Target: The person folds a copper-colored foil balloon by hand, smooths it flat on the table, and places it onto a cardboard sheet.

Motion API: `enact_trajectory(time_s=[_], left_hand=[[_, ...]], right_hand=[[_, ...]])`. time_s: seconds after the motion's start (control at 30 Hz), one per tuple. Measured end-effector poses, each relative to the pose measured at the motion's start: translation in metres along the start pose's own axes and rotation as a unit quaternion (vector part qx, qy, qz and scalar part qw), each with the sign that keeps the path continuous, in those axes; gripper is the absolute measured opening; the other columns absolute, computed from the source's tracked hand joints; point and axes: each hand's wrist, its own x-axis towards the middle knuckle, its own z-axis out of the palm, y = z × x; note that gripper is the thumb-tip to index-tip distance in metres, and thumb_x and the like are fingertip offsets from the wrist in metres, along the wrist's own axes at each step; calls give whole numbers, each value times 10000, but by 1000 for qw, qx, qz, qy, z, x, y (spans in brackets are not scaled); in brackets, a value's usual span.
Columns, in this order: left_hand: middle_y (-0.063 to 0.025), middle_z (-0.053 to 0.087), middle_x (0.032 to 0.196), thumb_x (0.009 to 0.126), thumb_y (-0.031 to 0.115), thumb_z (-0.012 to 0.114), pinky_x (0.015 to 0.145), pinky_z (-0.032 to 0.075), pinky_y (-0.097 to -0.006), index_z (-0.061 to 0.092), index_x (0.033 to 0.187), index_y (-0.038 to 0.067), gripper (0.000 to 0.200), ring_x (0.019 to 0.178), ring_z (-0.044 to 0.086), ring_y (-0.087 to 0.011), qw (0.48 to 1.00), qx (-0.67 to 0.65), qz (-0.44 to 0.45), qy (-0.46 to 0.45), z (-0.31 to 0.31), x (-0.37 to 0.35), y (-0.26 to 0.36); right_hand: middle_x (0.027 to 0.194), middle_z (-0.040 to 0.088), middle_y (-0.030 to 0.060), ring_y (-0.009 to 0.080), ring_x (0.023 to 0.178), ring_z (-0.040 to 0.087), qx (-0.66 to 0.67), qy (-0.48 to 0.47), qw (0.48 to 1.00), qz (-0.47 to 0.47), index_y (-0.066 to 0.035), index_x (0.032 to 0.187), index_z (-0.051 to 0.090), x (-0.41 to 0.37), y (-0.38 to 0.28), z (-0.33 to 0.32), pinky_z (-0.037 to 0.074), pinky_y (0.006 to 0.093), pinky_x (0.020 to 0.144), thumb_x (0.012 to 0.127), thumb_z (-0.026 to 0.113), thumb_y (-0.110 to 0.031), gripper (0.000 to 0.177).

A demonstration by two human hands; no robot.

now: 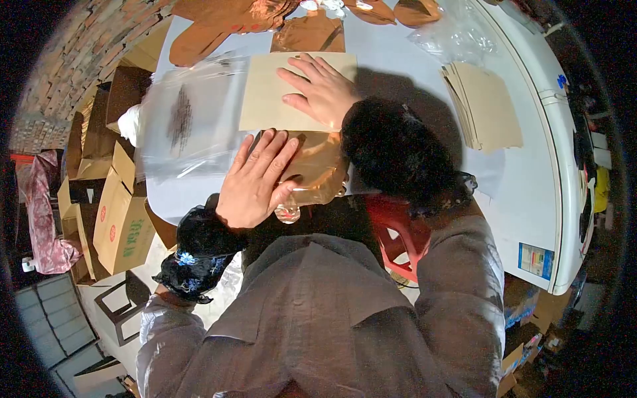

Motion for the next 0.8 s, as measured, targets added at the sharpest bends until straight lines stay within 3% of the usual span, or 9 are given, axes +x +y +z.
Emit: enact_trajectory(time_s=[0.17, 0.27, 0.47, 0.5, 0.6, 0.7, 0.8], left_hand=[[-229, 316, 1538, 794, 716, 548, 1191, 207, -465, 336, 1503, 65, 986, 1439, 304, -360, 998, -54, 36, -22, -6, -3, -4], [-278, 234, 1560, 707, 765, 597, 1207, 175, -459, 276, 1527, 63, 1127, 1465, 238, -382, 994, -61, 59, -66, -6, -5, -8], [-281, 84, 1598, 618, 699, 711, 1220, 142, -452, 194, 1569, 170, 1204, 1496, 125, -390, 979, -43, 123, -155, -18, -2, -22], [-267, 83, 1604, 639, 531, 803, 1218, 146, -458, 204, 1568, 209, 1152, 1498, 131, -388, 981, -61, 122, -137, -16, -3, -22], [-241, 134, 1603, 685, 321, 802, 1214, 159, -468, 230, 1556, 187, 1050, 1493, 162, -382, 985, -14, 119, -122, -16, -4, -20], [-207, 215, 1588, 702, 180, 717, 1197, 196, -485, 280, 1525, 136, 933, 1475, 223, -378, 988, -79, 66, -115, -17, -1, -18], [-181, 289, 1562, 700, 146, 693, 1170, 241, -495, 333, 1480, 85, 861, 1455, 276, -368, 990, -101, 57, -79, -13, 0, -18]], right_hand=[[1513, 391, 132, 312, 1437, 301, -8, -10, 1000, 6, -119, 1446, 440, 0, 4, 3, 241, 436, 1189, 1006, 464, -433, 541], [1519, 392, 117, 299, 1438, 306, -8, -8, 1000, 8, -132, 1451, 438, 1, 8, 5, 240, 431, 1191, 1006, 458, -442, 543], [1523, 394, 105, 290, 1439, 310, -23, 6, 1000, -1, -150, 1454, 443, 5, 19, 12, 239, 425, 1195, 1009, 447, -450, 536], [1524, 393, 103, 288, 1440, 308, -25, 8, 1000, -3, -151, 1453, 444, 6, 19, 10, 238, 425, 1196, 1010, 446, -450, 534], [1534, 379, 98, 285, 1450, 291, -7, -7, 1000, 9, -155, 1462, 431, 5, 16, 6, 228, 424, 1201, 1010, 443, -456, 543], [1542, 363, 100, 287, 1452, 282, -18, -16, 1000, 8, -154, 1472, 411, 7, 17, 9, 223, 429, 1200, 1012, 439, -455, 551], [1560, 317, 116, 308, 1462, 249, -15, -38, 999, 6, -148, 1503, 349, 6, 18, 7, 203, 450, 1206, 1027, 408, -437, 560]])
